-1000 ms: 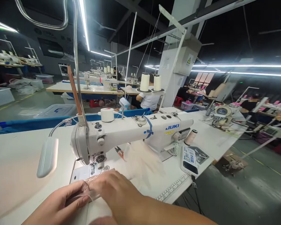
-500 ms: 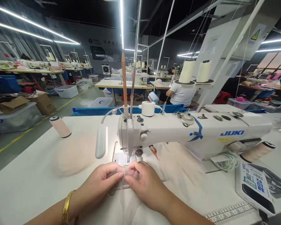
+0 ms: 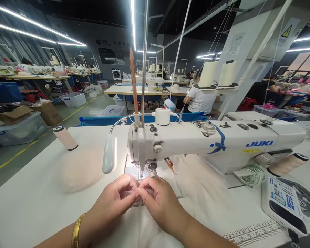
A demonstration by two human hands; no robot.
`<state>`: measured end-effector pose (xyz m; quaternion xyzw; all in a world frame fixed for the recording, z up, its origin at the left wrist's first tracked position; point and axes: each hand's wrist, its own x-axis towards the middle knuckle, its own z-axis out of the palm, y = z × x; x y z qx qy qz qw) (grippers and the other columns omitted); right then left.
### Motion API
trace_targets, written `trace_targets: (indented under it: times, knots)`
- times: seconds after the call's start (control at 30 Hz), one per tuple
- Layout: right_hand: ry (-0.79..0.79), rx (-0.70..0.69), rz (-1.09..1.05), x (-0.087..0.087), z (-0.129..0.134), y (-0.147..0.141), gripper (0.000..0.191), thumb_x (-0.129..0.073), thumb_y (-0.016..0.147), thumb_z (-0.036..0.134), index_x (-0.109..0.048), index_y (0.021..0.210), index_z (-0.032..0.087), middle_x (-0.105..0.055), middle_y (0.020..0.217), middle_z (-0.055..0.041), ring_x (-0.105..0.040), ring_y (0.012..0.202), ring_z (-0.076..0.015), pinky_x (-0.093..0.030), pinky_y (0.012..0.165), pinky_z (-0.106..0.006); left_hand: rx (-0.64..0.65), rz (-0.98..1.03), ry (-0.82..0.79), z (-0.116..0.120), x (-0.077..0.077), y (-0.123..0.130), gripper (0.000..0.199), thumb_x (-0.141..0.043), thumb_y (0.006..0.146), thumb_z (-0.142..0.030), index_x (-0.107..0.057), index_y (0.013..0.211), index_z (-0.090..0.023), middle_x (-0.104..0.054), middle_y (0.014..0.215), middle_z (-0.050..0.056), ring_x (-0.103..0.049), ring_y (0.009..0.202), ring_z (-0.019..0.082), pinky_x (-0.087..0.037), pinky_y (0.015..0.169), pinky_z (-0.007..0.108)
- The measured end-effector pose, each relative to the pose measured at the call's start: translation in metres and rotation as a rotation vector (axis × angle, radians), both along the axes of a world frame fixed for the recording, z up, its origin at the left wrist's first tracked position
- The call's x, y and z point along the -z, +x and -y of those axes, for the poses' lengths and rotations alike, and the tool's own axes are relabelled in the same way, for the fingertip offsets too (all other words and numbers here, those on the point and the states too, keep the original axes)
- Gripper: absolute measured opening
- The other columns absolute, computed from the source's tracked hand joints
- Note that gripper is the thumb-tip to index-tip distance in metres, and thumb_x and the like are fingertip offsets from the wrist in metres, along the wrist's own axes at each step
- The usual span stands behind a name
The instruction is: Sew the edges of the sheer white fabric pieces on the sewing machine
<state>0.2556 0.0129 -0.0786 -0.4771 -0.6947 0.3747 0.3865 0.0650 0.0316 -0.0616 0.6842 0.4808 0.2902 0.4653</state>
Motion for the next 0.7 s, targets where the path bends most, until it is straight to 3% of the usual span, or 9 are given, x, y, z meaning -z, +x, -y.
trace_targets:
  times: [0.1,0.23,0.5,0.7]
  knots:
    - [0.025,0.011,0.000,0.0013,0.0013,-0.0003,0.020,-0.056,0.098,0.036,-0.064,0.085,0.023,-0.066,0.082,-0.0007,-0.059,0.080,-0.0198,-0.042,0.069,-0.031,-0.008,0.059,-0.087,0.0013,-0.0023,0.0025,0.030,-0.066,0.082,-0.049,-0.058,0.074,-0.021,-0.064,0.078,0.003,-0.057,0.076,0.021,-0.045,0.068,0.030]
    - [0.042,0.026,-0.005,0.0028,0.0020,-0.0004,0.021,-0.057,0.099,0.035,-0.064,0.083,0.023,-0.065,0.079,-0.0001,-0.058,0.077,-0.0190,-0.042,0.068,-0.030,-0.033,0.062,-0.105,0.0023,-0.0064,0.0046,0.028,-0.070,0.077,-0.045,-0.054,0.076,-0.022,-0.050,0.066,-0.003,-0.045,0.065,0.016,-0.036,0.060,0.026]
    - [-0.058,0.014,-0.113,0.0011,0.0030,0.0010,0.024,-0.059,0.100,0.039,-0.066,0.083,0.024,-0.065,0.083,-0.0007,-0.059,0.080,-0.0195,-0.045,0.073,-0.031,0.047,0.181,-0.261,0.0011,-0.0015,0.0029,0.044,-0.073,0.079,-0.058,-0.060,0.094,-0.019,-0.055,0.075,-0.002,-0.047,0.066,0.015,-0.037,0.059,0.026]
    - [-0.063,0.017,-0.119,0.0015,0.0045,0.0022,0.027,-0.058,0.102,0.043,-0.068,0.086,0.024,-0.069,0.088,-0.0017,-0.062,0.085,-0.0208,-0.047,0.080,-0.033,0.031,0.149,-0.251,-0.0003,0.0022,0.0007,0.037,-0.073,0.080,-0.052,-0.053,0.080,-0.021,-0.052,0.072,-0.004,-0.045,0.064,0.013,-0.036,0.059,0.025]
